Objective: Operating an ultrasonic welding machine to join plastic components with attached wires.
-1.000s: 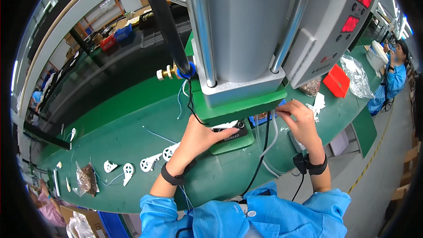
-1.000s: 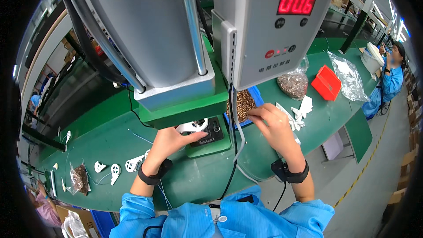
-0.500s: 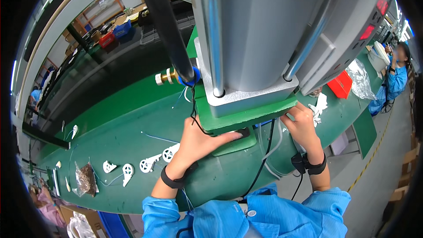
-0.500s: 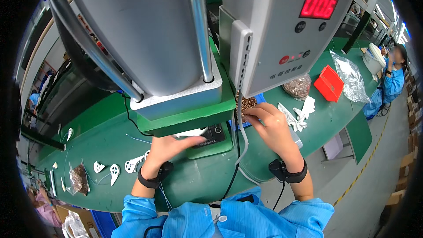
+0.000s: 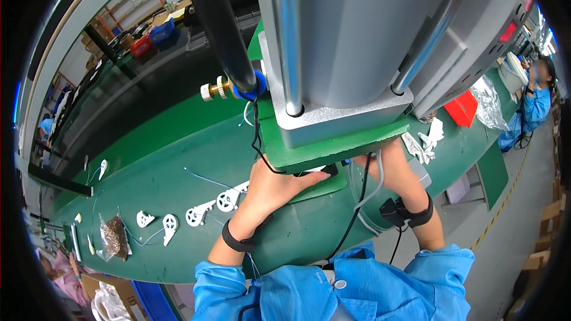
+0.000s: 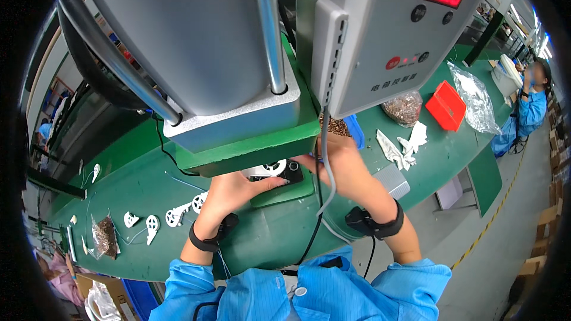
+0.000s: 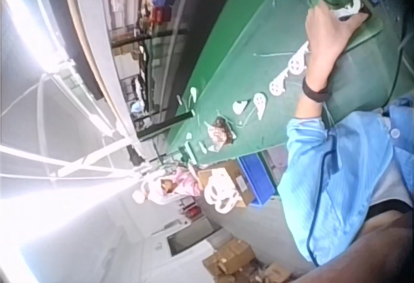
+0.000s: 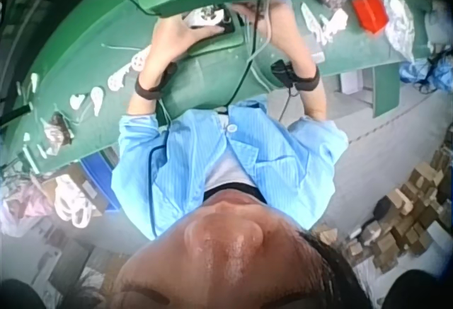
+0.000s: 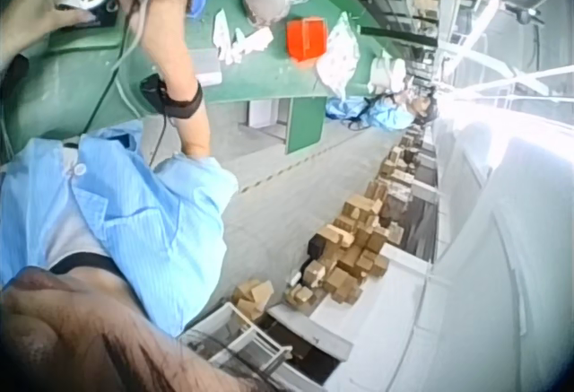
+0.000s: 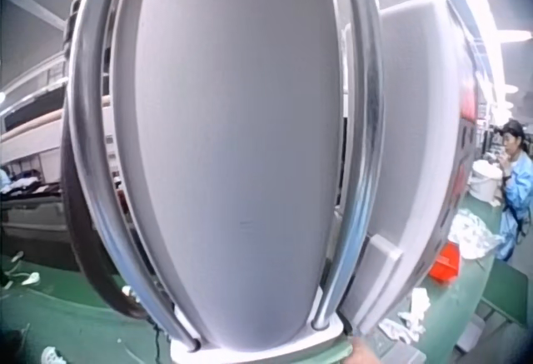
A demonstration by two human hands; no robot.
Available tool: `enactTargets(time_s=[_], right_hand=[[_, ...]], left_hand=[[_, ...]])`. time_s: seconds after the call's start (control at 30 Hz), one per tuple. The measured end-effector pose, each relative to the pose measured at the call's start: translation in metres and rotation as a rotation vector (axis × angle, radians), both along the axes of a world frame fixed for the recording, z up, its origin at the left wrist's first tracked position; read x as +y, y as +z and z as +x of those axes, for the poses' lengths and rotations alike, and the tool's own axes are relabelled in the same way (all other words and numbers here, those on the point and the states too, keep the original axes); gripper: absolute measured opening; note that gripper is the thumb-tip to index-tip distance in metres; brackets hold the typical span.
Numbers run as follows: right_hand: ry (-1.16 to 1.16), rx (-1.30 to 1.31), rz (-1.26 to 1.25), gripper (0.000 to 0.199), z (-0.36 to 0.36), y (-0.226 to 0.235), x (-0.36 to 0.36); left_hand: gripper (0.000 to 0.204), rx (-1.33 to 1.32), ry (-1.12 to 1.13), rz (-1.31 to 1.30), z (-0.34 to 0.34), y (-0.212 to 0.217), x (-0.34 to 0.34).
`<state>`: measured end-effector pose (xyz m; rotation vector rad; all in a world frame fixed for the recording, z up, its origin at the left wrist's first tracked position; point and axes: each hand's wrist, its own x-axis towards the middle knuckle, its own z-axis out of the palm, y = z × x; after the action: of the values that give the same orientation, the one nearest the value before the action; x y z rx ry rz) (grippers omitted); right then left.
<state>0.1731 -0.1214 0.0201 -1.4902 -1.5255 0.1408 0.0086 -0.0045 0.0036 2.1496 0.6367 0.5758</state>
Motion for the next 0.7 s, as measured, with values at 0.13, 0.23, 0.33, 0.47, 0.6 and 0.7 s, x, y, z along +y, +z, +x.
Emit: enactTargets(time_s=[0.13, 0.23, 0.33, 0.47, 0.6, 0.7], right_hand=[[0.128, -0.033, -0.208, 0.021, 0.002, -0.018, 0.023], [0.161, 0.087, -0.375, 0.021, -0.001, -0.018, 0.026], [0.184, -0.004, -0.34, 0.021, 0.0, -0.02, 0.027], [0.202, -0.015, -0.393, 0.021, 0.003, -0.02, 0.027], [0.22, 0.034, -0.426, 0.021, 0.005, -0.026, 0.024], [0.197, -0.044, -0.347, 0.027, 0.007, -0.018, 0.014]], left_hand=[[0.04, -0.056, -0.009, -0.03, 0.002, -0.008, 0.0], [0.041, -0.068, -0.007, -0.001, 0.001, -0.011, 0.001], [0.043, -0.024, -0.016, -0.013, 0.001, -0.012, 0.004], [0.043, -0.005, 0.0, 0.008, 0.0, -0.011, 0.003], [0.043, 0.013, -0.007, 0.014, 0.002, -0.01, 0.002], [0.042, -0.012, -0.001, -0.007, 0.002, -0.01, 0.001]])
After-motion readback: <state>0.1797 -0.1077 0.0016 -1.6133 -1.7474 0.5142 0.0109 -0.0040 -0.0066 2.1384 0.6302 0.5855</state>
